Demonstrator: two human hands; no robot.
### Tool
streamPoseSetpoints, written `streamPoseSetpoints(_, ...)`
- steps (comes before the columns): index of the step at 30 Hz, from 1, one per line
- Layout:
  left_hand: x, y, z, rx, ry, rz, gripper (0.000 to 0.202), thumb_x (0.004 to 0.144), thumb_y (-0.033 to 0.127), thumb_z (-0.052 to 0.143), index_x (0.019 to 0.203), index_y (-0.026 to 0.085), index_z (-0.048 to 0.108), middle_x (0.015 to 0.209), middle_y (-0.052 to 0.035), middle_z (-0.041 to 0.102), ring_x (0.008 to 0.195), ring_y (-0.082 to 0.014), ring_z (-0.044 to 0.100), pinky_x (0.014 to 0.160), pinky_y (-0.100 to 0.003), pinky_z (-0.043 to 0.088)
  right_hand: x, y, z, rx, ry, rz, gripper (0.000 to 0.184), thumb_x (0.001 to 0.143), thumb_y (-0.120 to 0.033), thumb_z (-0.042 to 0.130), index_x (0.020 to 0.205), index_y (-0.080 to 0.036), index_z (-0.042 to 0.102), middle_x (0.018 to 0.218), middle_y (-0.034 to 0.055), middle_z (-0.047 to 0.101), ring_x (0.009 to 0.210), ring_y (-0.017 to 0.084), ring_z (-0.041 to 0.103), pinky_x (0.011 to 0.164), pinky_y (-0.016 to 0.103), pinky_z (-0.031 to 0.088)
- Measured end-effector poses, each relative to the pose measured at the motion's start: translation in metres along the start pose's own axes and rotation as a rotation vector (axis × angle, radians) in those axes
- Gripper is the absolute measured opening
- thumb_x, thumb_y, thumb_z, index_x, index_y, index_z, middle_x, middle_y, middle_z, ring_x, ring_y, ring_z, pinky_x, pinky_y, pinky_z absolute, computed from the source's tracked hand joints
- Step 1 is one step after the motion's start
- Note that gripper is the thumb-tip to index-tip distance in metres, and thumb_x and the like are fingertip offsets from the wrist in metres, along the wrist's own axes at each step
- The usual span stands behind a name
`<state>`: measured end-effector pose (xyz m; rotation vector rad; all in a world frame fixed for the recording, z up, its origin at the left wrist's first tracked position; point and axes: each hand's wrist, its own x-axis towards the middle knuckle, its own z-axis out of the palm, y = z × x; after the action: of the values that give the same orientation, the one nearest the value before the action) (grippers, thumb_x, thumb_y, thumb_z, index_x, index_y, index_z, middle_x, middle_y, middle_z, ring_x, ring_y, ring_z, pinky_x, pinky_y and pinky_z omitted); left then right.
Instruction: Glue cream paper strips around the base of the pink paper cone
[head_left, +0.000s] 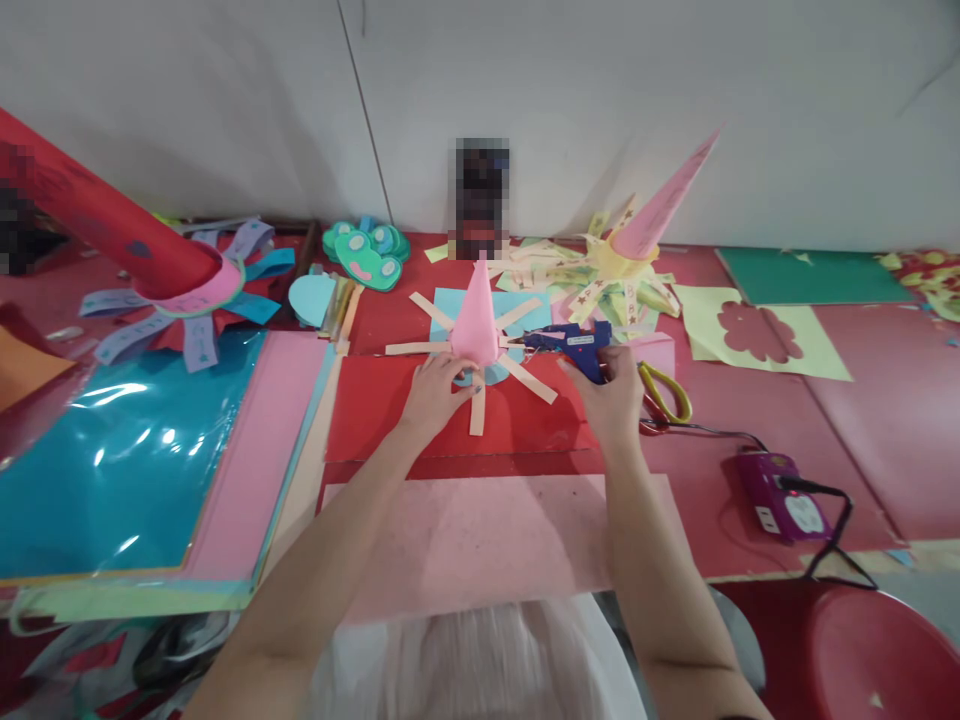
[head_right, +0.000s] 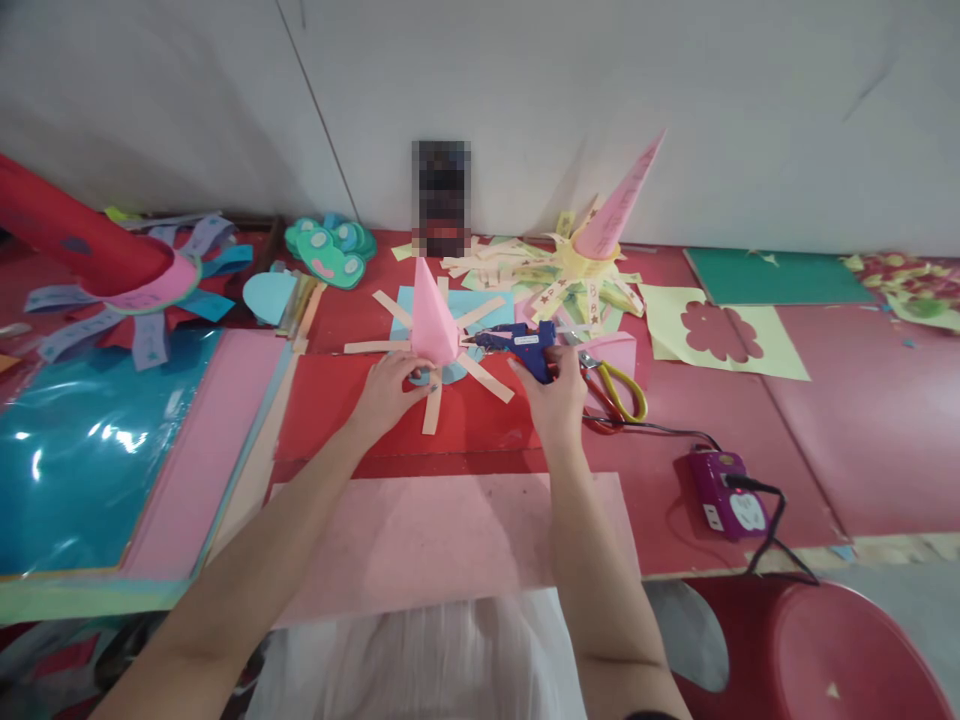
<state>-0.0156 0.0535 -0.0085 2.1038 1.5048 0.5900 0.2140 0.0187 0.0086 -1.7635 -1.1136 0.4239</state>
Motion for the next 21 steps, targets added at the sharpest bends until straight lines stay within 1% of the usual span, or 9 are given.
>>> streamPoseSetpoints(4,0.0004,0.0005,0.0005,0.002,0.001,-0.007,0.020,0.077,0.018,0.070,0.096,0.023,0.065,0.090,-0.0003,0.060,0.086,-0.0175,0.057,0.080,-0.031,0.042,0.0001,0.0012,0.0002,-0.014,-0.006,-0.007,0.043,0.060,-0.048,0.075,0.085,-0.020,0.052,0.080,0.0004,0.062,0.069,0.015,0.054,0.067,0.031,0.045)
streamPoseSetpoints(7,0.0000,-0.0002,0.0013,0.001,0.012,-0.007,0.019,0.077,0.019,0.070,0.094,0.023,0.064,0.089,-0.0006,0.060,0.086,-0.0176,0.057,0.080,-0.032,0.042,-0.0001,0.0021,-0.0001,-0.018,-0.010,-0.009,0.044,0.061,-0.049,0.074,0.086,-0.020,0.053,0.081,0.0009,0.062,0.069,0.015,0.054,0.067,0.031,0.045)
streamPoseSetpoints(12,-0.0035,-0.0020,0.0014,-0.045,0.036,0.049,0.017,0.081,0.027,0.066,0.096,0.022,0.061,0.094,-0.0024,0.059,0.087,-0.0177,0.057,0.083,-0.032,0.044,-0.0001,-0.0005,-0.0015,-0.022,0.008,0.003,0.044,0.059,-0.049,0.075,0.084,-0.020,0.053,0.081,0.0009,0.061,0.069,0.015,0.054,0.067,0.032,0.046)
streamPoseSetpoints(16,-0.0064,0.0003,0.0020,0.092,-0.006,0.047,0.015,0.080,0.027,0.066,0.094,0.024,0.061,0.098,-0.0024,0.060,0.096,-0.0221,0.055,0.088,-0.038,0.042,-0.0003,-0.0033,-0.0023,-0.029,0.008,0.010,0.044,0.059,-0.050,0.075,0.083,-0.020,0.053,0.079,0.0007,0.061,0.069,0.015,0.055,0.067,0.032,0.046)
streamPoseSetpoints(18,-0.0073,0.0021,0.0027,0.132,-0.014,0.048,0.017,0.080,0.028,0.066,0.096,0.024,0.061,0.099,-0.0026,0.061,0.097,-0.0230,0.055,0.089,-0.040,0.041,-0.0005,-0.0039,-0.0023,-0.029,0.005,0.004,0.044,0.059,-0.050,0.075,0.083,-0.020,0.053,0.080,0.0008,0.061,0.069,0.016,0.055,0.067,0.032,0.046)
streamPoseSetpoints(19,-0.0074,0.0028,0.0028,0.139,-0.001,0.050,0.018,0.081,0.030,0.066,0.097,0.024,0.061,0.099,-0.0030,0.061,0.098,-0.0232,0.055,0.088,-0.040,0.041,-0.0005,-0.0040,-0.0023,-0.027,0.006,0.002,0.044,0.059,-0.050,0.075,0.083,-0.020,0.053,0.080,0.0007,0.061,0.070,0.016,0.055,0.067,0.032,0.046)
streamPoseSetpoints(21,-0.0073,0.0034,0.0025,0.156,0.073,0.054,0.017,0.083,0.033,0.064,0.097,0.023,0.062,0.099,-0.0043,0.061,0.099,-0.0237,0.055,0.089,-0.040,0.042,-0.0004,-0.0041,-0.0022,-0.020,0.011,0.004,0.044,0.058,-0.050,0.075,0.083,-0.021,0.052,0.079,0.0002,0.061,0.069,0.016,0.055,0.066,0.032,0.046)
